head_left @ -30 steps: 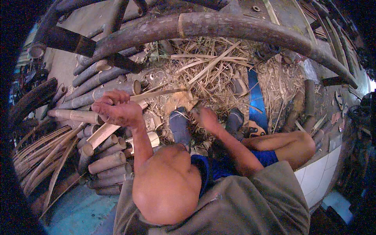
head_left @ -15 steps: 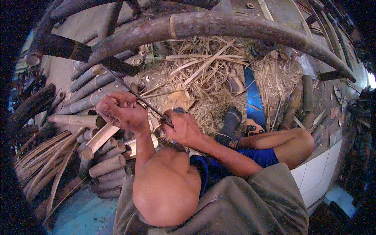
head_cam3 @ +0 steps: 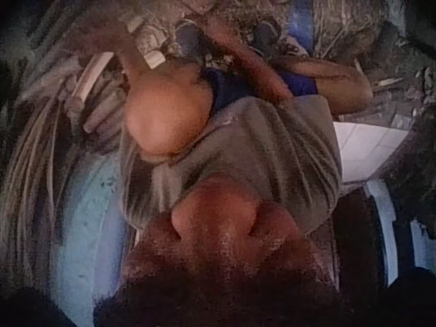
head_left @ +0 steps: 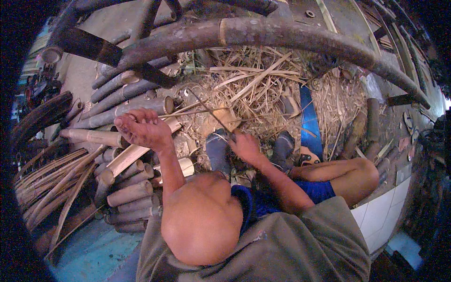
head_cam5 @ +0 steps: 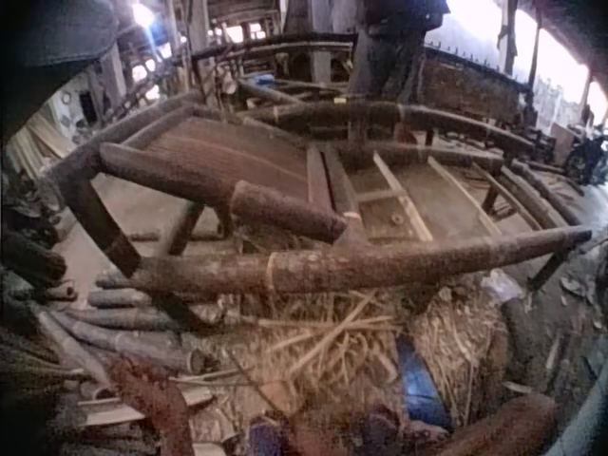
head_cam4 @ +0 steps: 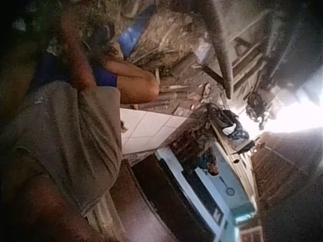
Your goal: The person assembles a bamboo frame by inserting thin bamboo strips into slots on a larger bamboo structure. They use a knife to trim and adjust the strips to fit properly.
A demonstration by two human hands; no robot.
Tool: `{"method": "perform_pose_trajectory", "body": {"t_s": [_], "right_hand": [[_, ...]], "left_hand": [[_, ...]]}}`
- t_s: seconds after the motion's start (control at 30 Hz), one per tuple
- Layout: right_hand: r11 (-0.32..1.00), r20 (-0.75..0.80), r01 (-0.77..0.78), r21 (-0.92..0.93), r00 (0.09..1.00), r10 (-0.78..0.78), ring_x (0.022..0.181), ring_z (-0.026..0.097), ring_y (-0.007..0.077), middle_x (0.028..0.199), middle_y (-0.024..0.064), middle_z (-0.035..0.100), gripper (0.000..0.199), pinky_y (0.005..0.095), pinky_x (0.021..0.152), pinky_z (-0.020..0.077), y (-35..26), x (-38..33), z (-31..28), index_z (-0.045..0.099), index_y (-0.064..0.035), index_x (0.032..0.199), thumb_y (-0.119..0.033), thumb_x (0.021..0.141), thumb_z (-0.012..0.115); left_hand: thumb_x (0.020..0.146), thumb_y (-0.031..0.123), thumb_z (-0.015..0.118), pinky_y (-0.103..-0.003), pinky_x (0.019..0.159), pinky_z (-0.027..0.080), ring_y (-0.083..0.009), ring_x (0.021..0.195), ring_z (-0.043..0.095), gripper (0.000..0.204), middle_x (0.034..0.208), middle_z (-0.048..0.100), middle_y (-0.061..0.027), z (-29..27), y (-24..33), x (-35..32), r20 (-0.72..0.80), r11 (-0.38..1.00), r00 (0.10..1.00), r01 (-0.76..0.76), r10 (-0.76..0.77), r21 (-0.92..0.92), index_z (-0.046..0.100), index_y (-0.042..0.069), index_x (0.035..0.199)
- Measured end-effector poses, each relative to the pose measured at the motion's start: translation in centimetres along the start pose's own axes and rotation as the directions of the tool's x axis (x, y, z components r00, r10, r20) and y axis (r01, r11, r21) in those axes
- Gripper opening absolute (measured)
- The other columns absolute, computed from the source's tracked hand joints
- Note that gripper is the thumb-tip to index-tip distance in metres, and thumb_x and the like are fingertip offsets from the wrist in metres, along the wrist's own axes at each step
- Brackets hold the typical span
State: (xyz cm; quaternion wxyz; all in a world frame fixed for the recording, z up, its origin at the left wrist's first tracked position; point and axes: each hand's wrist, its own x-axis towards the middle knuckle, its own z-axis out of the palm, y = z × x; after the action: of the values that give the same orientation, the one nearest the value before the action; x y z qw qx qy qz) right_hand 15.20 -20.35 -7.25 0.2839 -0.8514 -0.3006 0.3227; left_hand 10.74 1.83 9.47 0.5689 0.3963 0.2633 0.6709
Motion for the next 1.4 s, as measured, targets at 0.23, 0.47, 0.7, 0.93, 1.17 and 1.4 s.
{"method": "perform_pose_trajectory", "body": {"t_s": [0.23,0.47,0.7,0.93,1.17,1.4], "right_hand": [[0.993,-0.052,-0.112,-0.048,0.993,0.11,0.098,0.065,0.0476,0.103,0.0296,0.068,0.053,0.0553,0.087,0.051,8.2,1.4,1.1,0.057,0.0022,0.123,-0.039,0.091,0.062],[0.997,0.002,-0.071,-0.021,0.997,0.072,0.097,0.066,0.0461,0.102,0.0273,0.069,0.053,0.0534,0.087,0.0517,3.4,0.8,-0.4,0.059,0.0004,0.126,-0.037,0.088,0.063],[0.975,-0.274,0.055,-0.213,0.955,-0.114,0.09,0.067,0.0447,0.09,0.0231,0.069,0.041,0.0556,0.081,0.051,2.7,1.5,-2.0,0.062,-0.0068,0.119,-0.03,0.086,0.067],[0.84,-0.046,0.329,-0.432,0.922,-0.385,0.077,0.07,0.0393,0.087,0.0163,0.07,0.038,0.0501,0.067,0.0557,-4.0,4.4,-4.7,0.063,-0.0065,0.102,-0.037,0.082,0.074],[0.76,0.119,0.448,-0.471,0.886,-0.449,0.081,0.071,0.038,0.087,0.0174,0.07,0.041,0.048,0.069,0.0572,-4.9,4.0,-2.7,0.062,-0.0054,0.099,-0.039,0.08,0.076],[0.795,-0.043,0.274,-0.541,0.935,-0.351,0.082,0.072,0.037,0.085,0.0178,0.071,0.04,0.0495,0.071,0.0575,-3.9,6.0,-5.0,0.062,-0.006,0.096,-0.041,0.081,0.076]], "left_hand": [[0.103,0.047,0.054,-0.024,0.04,0.028,-0.0092,0.045,0.035,0.043,0.057,0.035,0.0018,1.7,-0.4,-0.4,-0.054,0.989,0.998,-0.022,0.031,0.148,0.037,0.015,0.079],[0.106,0.048,0.043,-0.034,0.069,0.048,-0.0158,0.071,0.054,0.044,0.078,0.052,-0.0053,-9.0,-13.1,-0.9,0.115,0.675,0.993,-0.093,0.012,0.732,0.052,0.006,0.098],[0.107,0.036,0.043,-0.025,0.038,0.028,-0.0077,0.045,0.035,0.024,0.061,0.04,0.0026,-12.7,-9.5,-1.0,0.062,0.726,0.91,0.285,-0.411,0.626,0.049,0.013,0.101],[0.101,0.031,0.05,-0.027,0.039,0.031,-0.0086,0.046,0.039,0.026,0.064,0.045,0.0011,-16.5,-4.1,-2.4,-0.007,0.347,0.506,0.601,-0.862,0.72,0.052,0.01,0.087],[0.102,0.026,0.051,-0.024,0.043,0.032,-0.0071,0.052,0.043,0.021,0.067,0.048,0.0026,-14.5,-1.5,-5.7,0.063,0.33,0.489,0.483,-0.87,0.811,0.056,0.008,0.091],[0.104,0.031,0.053,-0.022,0.045,0.032,-0.0049,0.054,0.039,0.026,0.066,0.042,0.006,-12.6,1.8,-6.5,0.108,0.32,0.435,0.452,-0.894,0.832,0.062,0.008,0.112]]}}
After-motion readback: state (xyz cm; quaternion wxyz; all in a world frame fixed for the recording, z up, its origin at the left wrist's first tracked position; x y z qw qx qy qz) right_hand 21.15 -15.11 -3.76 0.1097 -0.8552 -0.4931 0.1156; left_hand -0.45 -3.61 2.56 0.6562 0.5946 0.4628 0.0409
